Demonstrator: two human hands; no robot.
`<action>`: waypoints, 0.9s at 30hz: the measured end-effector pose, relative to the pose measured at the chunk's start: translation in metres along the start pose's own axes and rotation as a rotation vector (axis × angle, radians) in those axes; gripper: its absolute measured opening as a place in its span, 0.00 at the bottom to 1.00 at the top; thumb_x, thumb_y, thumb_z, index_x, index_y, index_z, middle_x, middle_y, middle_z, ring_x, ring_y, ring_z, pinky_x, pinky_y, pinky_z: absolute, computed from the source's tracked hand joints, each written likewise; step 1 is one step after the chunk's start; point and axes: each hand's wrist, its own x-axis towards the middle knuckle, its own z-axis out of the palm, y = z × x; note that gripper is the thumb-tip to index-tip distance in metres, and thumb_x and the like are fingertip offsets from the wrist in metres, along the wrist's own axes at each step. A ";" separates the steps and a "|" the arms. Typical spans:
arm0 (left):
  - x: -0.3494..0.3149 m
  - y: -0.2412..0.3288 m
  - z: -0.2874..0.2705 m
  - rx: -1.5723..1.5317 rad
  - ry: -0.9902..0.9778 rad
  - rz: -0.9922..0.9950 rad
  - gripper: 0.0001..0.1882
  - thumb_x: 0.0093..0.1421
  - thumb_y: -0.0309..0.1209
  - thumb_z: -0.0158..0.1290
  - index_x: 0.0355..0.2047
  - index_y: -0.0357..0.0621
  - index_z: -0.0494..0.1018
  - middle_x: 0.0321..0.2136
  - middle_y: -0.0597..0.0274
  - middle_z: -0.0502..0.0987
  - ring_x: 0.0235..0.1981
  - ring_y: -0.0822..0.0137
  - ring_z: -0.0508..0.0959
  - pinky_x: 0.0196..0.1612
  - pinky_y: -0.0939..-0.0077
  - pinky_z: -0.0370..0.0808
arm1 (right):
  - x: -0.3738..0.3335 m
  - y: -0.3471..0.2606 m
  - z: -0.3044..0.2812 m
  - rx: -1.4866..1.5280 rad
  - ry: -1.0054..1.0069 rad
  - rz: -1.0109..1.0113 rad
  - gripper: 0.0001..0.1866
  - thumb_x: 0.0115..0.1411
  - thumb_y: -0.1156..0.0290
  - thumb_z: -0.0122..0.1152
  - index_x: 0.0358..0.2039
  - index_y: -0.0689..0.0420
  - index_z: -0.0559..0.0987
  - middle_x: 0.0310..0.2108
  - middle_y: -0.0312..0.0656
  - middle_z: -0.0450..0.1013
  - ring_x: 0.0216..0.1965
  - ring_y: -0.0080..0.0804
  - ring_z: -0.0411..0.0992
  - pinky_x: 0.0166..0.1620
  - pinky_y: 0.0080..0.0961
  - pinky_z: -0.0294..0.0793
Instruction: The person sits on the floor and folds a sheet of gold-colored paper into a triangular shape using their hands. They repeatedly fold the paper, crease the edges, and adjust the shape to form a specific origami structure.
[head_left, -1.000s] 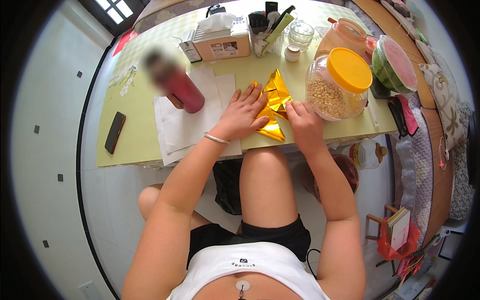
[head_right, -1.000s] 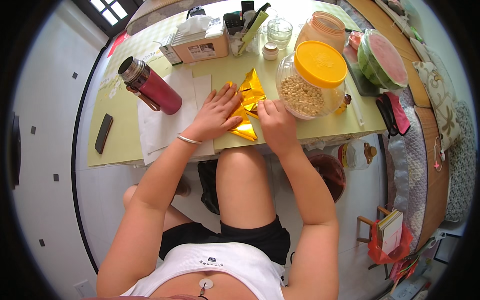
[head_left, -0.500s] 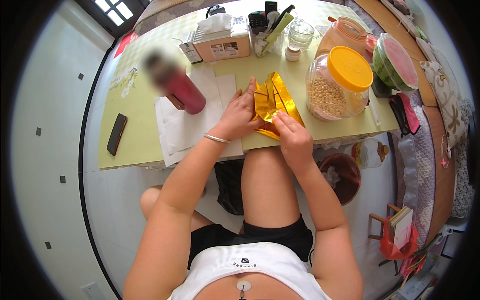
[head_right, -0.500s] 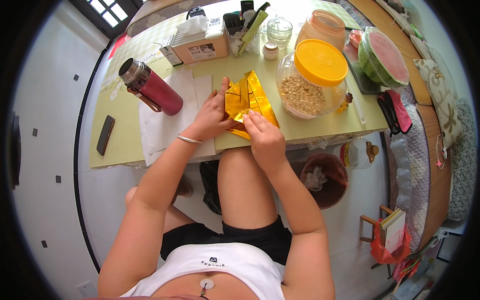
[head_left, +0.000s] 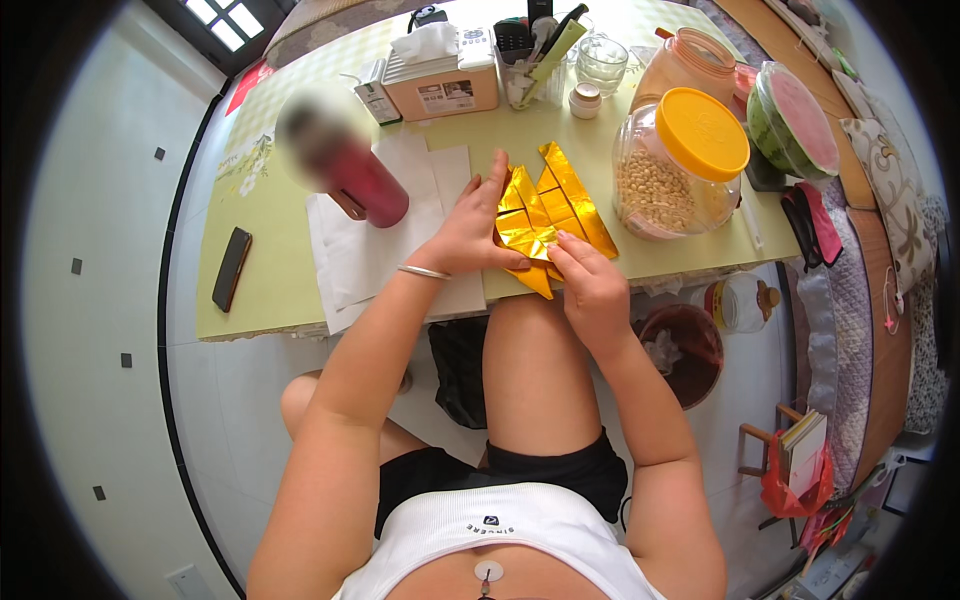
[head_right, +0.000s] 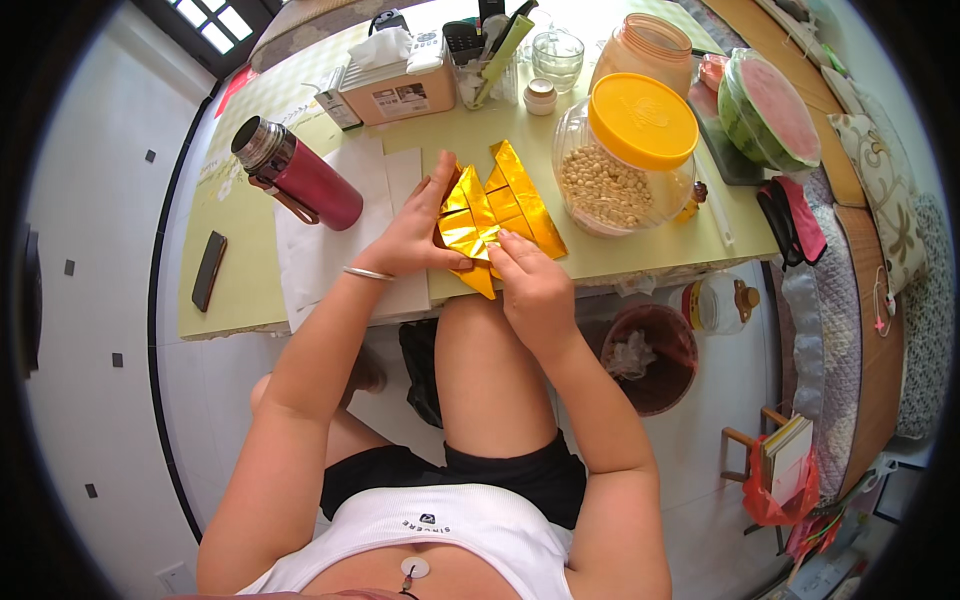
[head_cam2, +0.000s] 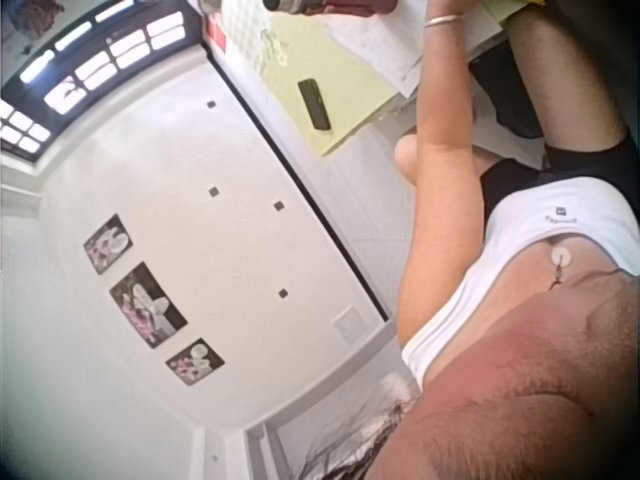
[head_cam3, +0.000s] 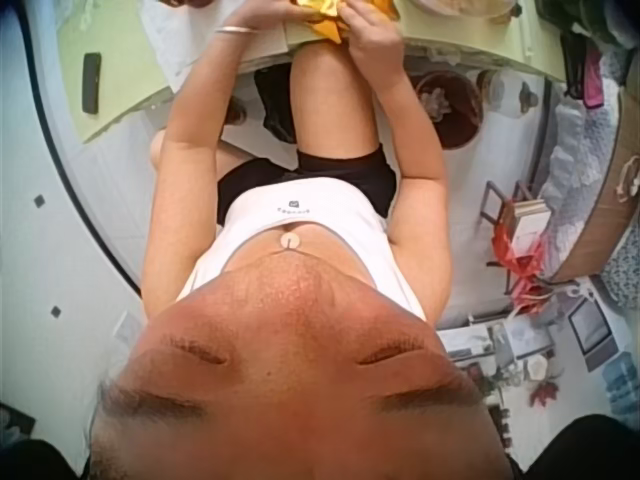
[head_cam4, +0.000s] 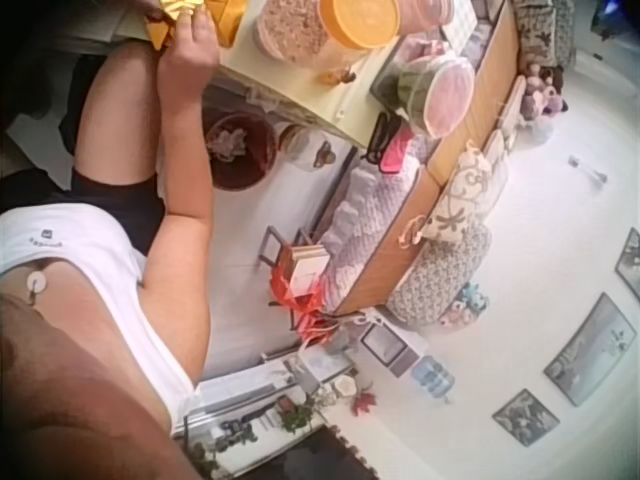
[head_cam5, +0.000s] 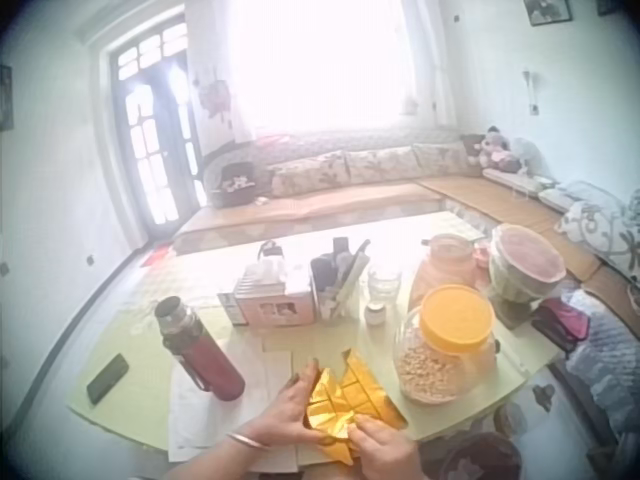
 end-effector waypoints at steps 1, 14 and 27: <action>0.000 0.000 -0.001 -0.042 -0.009 -0.006 0.80 0.35 0.50 0.76 0.73 0.34 0.30 0.69 0.37 0.56 0.72 0.50 0.56 0.74 0.56 0.44 | 0.000 0.000 0.001 -0.017 0.000 -0.019 0.14 0.54 0.81 0.60 0.43 0.61 0.83 0.47 0.51 0.80 0.49 0.45 0.79 0.52 0.36 0.79; -0.005 0.010 -0.010 -0.461 0.006 -0.040 0.77 0.36 0.47 0.79 0.74 0.37 0.35 0.71 0.46 0.48 0.74 0.56 0.49 0.74 0.67 0.45 | -0.002 -0.017 0.010 -0.183 -0.039 -0.139 0.15 0.54 0.74 0.60 0.42 0.62 0.83 0.47 0.52 0.79 0.49 0.47 0.79 0.52 0.39 0.78; -0.007 -0.003 -0.002 -0.319 0.000 -0.011 0.70 0.45 0.54 0.73 0.73 0.34 0.40 0.68 0.42 0.58 0.71 0.52 0.58 0.73 0.67 0.47 | -0.007 -0.038 0.007 -0.158 -0.074 -0.050 0.15 0.54 0.72 0.63 0.43 0.61 0.83 0.48 0.51 0.79 0.50 0.47 0.78 0.55 0.43 0.76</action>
